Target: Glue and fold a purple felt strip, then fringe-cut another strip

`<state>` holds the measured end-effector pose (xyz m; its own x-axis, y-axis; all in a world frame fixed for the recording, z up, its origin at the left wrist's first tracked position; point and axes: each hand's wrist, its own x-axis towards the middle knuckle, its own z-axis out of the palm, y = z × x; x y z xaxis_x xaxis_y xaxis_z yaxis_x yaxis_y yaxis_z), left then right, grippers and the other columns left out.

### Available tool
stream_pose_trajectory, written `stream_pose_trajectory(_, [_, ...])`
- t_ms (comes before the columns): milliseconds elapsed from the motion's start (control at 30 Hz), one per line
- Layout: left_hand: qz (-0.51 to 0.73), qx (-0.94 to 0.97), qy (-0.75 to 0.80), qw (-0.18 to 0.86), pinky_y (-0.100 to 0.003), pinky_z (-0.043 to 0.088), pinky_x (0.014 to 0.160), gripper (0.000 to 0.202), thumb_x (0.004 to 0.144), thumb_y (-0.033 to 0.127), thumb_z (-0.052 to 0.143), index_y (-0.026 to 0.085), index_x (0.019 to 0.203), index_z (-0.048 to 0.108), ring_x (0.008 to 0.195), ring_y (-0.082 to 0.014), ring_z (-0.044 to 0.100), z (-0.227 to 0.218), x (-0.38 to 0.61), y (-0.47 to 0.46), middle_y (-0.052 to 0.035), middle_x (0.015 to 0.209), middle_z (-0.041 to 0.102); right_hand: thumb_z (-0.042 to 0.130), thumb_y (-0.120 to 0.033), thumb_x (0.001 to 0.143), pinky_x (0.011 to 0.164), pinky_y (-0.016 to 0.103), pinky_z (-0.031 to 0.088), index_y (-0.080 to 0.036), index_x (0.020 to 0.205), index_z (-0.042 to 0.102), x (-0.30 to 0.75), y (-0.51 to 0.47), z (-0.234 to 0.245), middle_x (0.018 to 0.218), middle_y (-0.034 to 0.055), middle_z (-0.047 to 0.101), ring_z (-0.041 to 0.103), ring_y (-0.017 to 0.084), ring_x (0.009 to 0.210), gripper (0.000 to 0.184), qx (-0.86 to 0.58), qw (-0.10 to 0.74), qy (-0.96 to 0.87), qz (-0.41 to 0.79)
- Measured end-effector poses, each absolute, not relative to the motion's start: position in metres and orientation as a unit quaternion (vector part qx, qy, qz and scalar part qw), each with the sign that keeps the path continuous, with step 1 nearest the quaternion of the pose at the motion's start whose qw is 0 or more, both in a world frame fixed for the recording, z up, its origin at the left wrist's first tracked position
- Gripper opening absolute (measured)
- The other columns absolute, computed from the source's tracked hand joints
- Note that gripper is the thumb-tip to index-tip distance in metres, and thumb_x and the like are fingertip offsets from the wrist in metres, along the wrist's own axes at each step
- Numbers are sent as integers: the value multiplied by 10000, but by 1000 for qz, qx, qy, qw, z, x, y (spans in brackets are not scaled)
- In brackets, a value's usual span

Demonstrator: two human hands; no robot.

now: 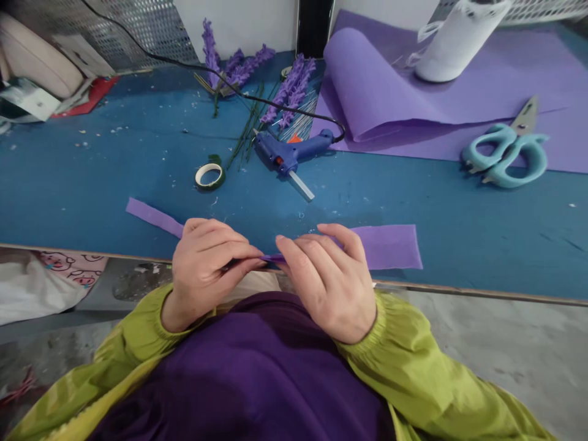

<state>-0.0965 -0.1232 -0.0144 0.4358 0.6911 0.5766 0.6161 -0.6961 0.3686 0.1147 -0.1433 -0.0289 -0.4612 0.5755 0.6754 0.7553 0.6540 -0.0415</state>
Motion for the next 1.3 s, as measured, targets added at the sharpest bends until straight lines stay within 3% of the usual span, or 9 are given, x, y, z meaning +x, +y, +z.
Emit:
stream_pose_trajectory(100, [366,846,384,59,-368,371,784,145,830,387,780,253,871,742,774,-142,646,-15,-96,-123,46,805,761,724,-177,865,999,379,460,-99,1166,595,115,-144,-29,885,54,735,670,150,823,337,-395,339,-844,-130])
stream_pose_trajectory(233, [357,850,384,50,-364,368,787,128,875,358,741,246,814,729,770,-137,646,-15,-95,-123,48,784,756,705,-176,877,1012,378,451,-102,1185,583,115,-144,-30,898,57,731,667,152,835,339,-392,334,-848,-128])
stream_pose_trajectory(433, [344,846,407,-4,-382,384,813,393,814,584,728,217,953,748,819,-189,670,-10,-108,-124,-22,870,765,712,-169,868,999,378,458,-126,1189,566,117,-143,-28,903,52,734,671,153,811,356,-401,334,-842,-135])
stream_pose_trajectory(633, [319,843,431,-42,-390,368,811,173,882,430,718,258,877,739,780,-178,668,-9,-129,-123,18,820,763,693,-166,884,966,392,483,-173,1209,550,118,-142,-24,895,38,744,683,161,800,355,-414,331,-836,-141])
stream_pose_trajectory(1033, [349,846,404,-18,-387,364,810,103,883,290,734,249,789,721,748,-156,661,-13,-120,-124,50,731,747,733,-125,843,942,397,491,-131,1149,582,116,-141,-26,871,50,746,683,166,773,341,-411,328,-837,-150])
stream_pose_trajectory(1300, [356,823,442,-33,-407,393,823,296,830,538,735,246,874,732,772,-201,687,-10,-137,-125,-3,769,754,706,-146,866,949,394,488,-170,1149,594,120,-141,-27,859,34,736,676,165,756,306,-419,338,-831,-144])
